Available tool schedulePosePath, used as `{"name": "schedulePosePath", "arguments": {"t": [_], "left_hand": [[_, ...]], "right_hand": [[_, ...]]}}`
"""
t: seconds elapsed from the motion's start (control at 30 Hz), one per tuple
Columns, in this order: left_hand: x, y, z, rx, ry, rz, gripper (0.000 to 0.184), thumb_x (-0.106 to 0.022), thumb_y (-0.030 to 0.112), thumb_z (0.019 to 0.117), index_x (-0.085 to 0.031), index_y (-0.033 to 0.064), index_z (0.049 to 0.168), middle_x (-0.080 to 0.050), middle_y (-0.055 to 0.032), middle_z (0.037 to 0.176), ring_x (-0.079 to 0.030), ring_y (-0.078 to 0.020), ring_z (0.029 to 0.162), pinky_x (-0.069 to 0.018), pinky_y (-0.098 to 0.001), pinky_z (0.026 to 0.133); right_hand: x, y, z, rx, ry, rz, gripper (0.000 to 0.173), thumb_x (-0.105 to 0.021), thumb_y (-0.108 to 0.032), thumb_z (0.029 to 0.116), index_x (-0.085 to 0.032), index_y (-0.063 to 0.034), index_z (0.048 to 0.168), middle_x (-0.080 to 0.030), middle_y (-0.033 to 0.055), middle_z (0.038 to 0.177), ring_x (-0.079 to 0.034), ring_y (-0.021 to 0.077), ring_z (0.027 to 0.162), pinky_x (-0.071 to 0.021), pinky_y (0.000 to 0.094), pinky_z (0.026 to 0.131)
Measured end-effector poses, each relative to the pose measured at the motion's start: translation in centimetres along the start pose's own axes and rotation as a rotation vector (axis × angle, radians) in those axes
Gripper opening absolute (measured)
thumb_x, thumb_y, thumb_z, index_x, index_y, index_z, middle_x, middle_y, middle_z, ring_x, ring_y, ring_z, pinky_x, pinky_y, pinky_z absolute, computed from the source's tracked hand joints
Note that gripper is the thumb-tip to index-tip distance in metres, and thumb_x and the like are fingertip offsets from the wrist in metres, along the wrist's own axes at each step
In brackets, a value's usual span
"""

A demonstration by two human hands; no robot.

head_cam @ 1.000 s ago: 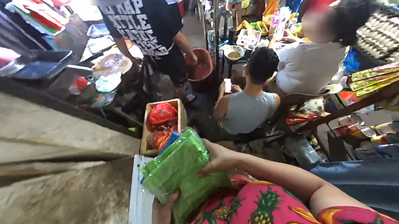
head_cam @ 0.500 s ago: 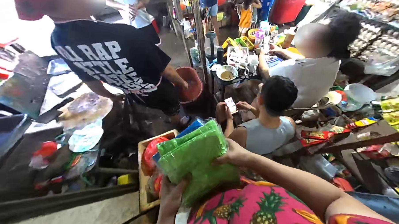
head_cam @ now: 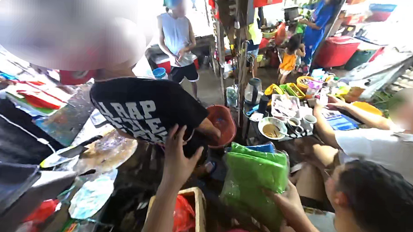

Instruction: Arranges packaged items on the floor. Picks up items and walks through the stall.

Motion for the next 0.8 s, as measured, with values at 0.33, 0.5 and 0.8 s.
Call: {"name": "schedulePosePath", "arguments": {"t": [0.33, 0.5, 0.8], "left_hand": [[-6.6, -8.2, 17.7, -0.096, -0.034, 0.503, 0.058, -0.064, 0.046, 0.0982, -0.059, 0.0125, 0.145, -0.038, -0.0128, 0.163, -0.021, -0.0383, 0.155, -0.0047, -0.0746, 0.119], [-7.0, -10.1, 16.9, -0.069, 0.070, 0.584, 0.057, -0.062, 0.051, 0.0948, -0.061, 0.0203, 0.143, -0.041, -0.0041, 0.162, -0.026, -0.0319, 0.155, -0.0097, -0.0694, 0.121], [-5.3, -13.1, 17.9, -0.092, 0.149, 0.614, 0.049, -0.060, 0.049, 0.0949, -0.063, 0.0294, 0.140, -0.048, 0.0021, 0.158, -0.032, -0.0288, 0.153, -0.0135, -0.0643, 0.120]], "right_hand": [[-1.2, -1.8, 7.8, 0.141, 0.133, -0.069, 0.070, -0.090, -0.015, 0.0628, -0.062, 0.0013, 0.125, -0.075, 0.0031, 0.106, -0.072, 0.0068, 0.097, -0.0622, 0.0272, 0.088], [-2.4, -0.5, 11.0, 0.041, 0.185, -0.167, 0.072, -0.091, -0.016, 0.0613, -0.062, 0.0013, 0.125, -0.074, 0.0051, 0.106, -0.071, 0.0060, 0.096, -0.0609, 0.0275, 0.087], [-7.9, 1.2, 19.6, -0.106, 0.206, -0.246, 0.078, -0.089, -0.018, 0.0609, -0.059, -0.0008, 0.131, -0.073, 0.0078, 0.111, -0.071, 0.0097, 0.099, -0.0612, 0.0335, 0.089]]}}
Point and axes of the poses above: each hand's wrist, its own z-axis towards the middle knuckle, its own x-axis out of the back of the hand, y = z × x, the point moved 8 cm from there along z, towards the middle knuckle
